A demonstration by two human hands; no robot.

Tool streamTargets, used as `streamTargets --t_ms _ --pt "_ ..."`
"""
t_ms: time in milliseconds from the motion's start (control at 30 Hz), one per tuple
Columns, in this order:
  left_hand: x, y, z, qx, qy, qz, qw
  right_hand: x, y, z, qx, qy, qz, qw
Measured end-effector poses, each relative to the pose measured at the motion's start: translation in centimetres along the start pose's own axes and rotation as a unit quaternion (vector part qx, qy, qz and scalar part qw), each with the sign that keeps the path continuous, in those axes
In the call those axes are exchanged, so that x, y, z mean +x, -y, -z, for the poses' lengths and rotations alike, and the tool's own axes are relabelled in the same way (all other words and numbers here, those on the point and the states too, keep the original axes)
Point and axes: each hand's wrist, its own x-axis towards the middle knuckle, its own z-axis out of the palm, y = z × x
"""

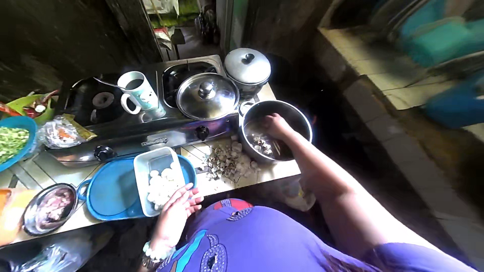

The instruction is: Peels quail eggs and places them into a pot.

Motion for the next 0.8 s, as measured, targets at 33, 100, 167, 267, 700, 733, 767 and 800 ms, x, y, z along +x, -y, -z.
streamTargets --t_ms 33,100,167,267,700,733,767,800 --pt "-0.4 0.2 0.4 -0.001 -0.007 -0.01 1.0 0.3 -1.7 -0.4 -0.049 0.042 -0.091 0.994" --pt "-1.0 0.5 1.1 -0.007 -0.018 -0.037 0.999 0.2 -2.5 -0.9 -0.144 0.188 -0.144 0.961" --pt "-1.6 0.9 1.9 -0.019 -0.029 -0.062 0.997 1.4 -3.0 -1.1 -0.151 0.255 -0.054 0.953" --pt "-2.3 1.3 2.8 -0.04 -0.048 -0.069 0.996 2.2 -4.2 -1.1 -0.119 0.14 -0.098 0.978" --pt "-4.8 0.2 4.7 -0.022 -0.13 -0.133 0.982 0.0 2.7 -1.5 -0.159 0.192 0.011 0.968" --pt "-5.0 0.4 5.1 -0.016 -0.142 -0.141 0.98 -0.7 3.3 -0.4 -0.151 0.145 0.015 0.978" --pt "-5.2 0.6 5.5 -0.006 -0.155 -0.149 0.977 -1.5 4.2 0.7 -0.132 0.093 0.034 0.986" --pt "-5.2 0.8 5.9 0.009 -0.17 -0.155 0.973 -2.5 5.3 1.6 -0.094 0.038 0.068 0.993"
